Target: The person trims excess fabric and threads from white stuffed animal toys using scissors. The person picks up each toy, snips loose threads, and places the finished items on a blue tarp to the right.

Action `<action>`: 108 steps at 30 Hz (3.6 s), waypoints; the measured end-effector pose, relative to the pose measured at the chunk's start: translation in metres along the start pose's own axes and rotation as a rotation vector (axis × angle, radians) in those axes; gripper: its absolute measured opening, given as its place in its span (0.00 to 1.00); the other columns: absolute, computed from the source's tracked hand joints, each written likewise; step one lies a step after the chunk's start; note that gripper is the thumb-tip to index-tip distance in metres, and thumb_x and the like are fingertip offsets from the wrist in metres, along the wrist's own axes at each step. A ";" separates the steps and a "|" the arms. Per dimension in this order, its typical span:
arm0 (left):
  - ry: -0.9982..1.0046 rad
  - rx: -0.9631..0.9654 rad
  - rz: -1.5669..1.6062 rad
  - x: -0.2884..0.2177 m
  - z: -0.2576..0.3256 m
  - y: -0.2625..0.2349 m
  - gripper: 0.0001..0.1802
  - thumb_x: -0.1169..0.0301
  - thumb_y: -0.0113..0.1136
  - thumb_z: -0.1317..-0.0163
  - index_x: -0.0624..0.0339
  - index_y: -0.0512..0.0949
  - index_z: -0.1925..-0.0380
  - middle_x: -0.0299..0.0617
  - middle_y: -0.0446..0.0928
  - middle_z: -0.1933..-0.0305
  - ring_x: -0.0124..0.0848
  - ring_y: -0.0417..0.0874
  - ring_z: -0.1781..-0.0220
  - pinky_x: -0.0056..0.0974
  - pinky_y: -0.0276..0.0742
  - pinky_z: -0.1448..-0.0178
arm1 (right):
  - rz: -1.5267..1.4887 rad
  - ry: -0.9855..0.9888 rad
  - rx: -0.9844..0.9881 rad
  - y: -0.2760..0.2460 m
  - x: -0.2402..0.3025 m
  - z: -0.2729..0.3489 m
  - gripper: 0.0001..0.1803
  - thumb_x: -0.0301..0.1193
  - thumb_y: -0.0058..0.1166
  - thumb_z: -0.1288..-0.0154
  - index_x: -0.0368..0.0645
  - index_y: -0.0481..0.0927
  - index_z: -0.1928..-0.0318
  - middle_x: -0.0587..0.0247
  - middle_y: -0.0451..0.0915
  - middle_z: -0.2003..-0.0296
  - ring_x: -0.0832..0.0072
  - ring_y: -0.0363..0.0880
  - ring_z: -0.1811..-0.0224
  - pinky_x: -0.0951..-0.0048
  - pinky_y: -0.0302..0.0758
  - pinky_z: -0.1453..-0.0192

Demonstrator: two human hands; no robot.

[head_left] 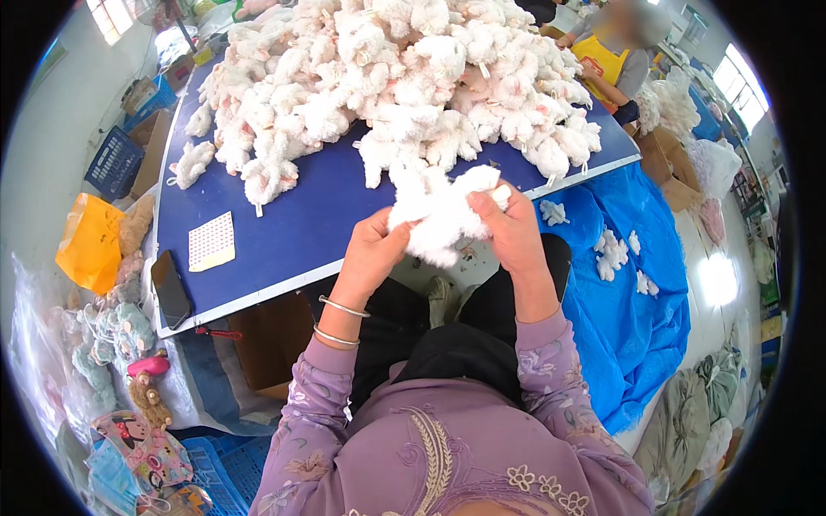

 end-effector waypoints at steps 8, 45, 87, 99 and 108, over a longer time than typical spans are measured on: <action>0.013 0.107 0.453 -0.004 0.005 0.034 0.26 0.56 0.51 0.31 0.64 0.68 0.41 0.44 0.78 0.51 0.31 0.81 0.55 0.36 0.80 0.61 | 0.922 -0.550 0.525 0.047 0.031 0.037 0.23 0.14 0.48 0.53 0.46 0.80 0.55 0.61 0.75 0.55 0.59 0.69 0.49 0.66 0.67 0.44; 0.249 -0.383 0.049 -0.001 -0.011 0.054 0.19 0.64 0.54 0.30 0.63 0.76 0.79 0.27 0.72 0.81 0.15 0.66 0.80 0.27 0.61 0.78 | 0.557 -0.237 -0.308 -0.006 -0.006 0.009 0.16 0.37 0.46 0.27 0.34 0.75 0.59 0.61 0.76 0.75 0.79 0.73 0.72 0.73 0.71 0.65; 0.148 0.006 0.329 0.017 -0.009 0.021 0.13 0.72 0.49 0.33 0.65 0.75 0.52 0.37 0.79 0.58 0.23 0.78 0.57 0.31 0.75 0.52 | 0.205 0.083 0.068 0.013 -0.024 0.017 0.20 0.27 0.59 0.40 0.32 0.72 0.48 0.60 0.78 0.60 0.82 0.76 0.60 0.77 0.74 0.57; 0.155 -0.116 0.198 -0.014 -0.016 0.036 0.11 0.70 0.61 0.38 0.67 0.78 0.60 0.35 0.80 0.66 0.20 0.79 0.67 0.28 0.76 0.64 | 0.366 -0.151 -0.114 -0.031 0.041 0.012 0.15 0.32 0.52 0.34 0.38 0.75 0.50 0.61 0.76 0.53 0.75 0.76 0.61 0.74 0.75 0.56; 0.165 -0.190 0.346 0.009 -0.006 0.051 0.08 0.72 0.56 0.35 0.65 0.76 0.58 0.34 0.77 0.66 0.19 0.78 0.68 0.26 0.76 0.69 | 0.082 -0.042 -0.223 -0.043 -0.009 0.015 0.12 0.32 0.49 0.29 0.34 0.76 0.56 0.70 0.75 0.71 0.82 0.72 0.70 0.79 0.71 0.65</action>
Point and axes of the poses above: each hand's wrist, its own z-axis away from the middle knuckle, its own y-axis out of the palm, x = y × z, the point moved 6 cm from there along -z, towards the middle knuckle
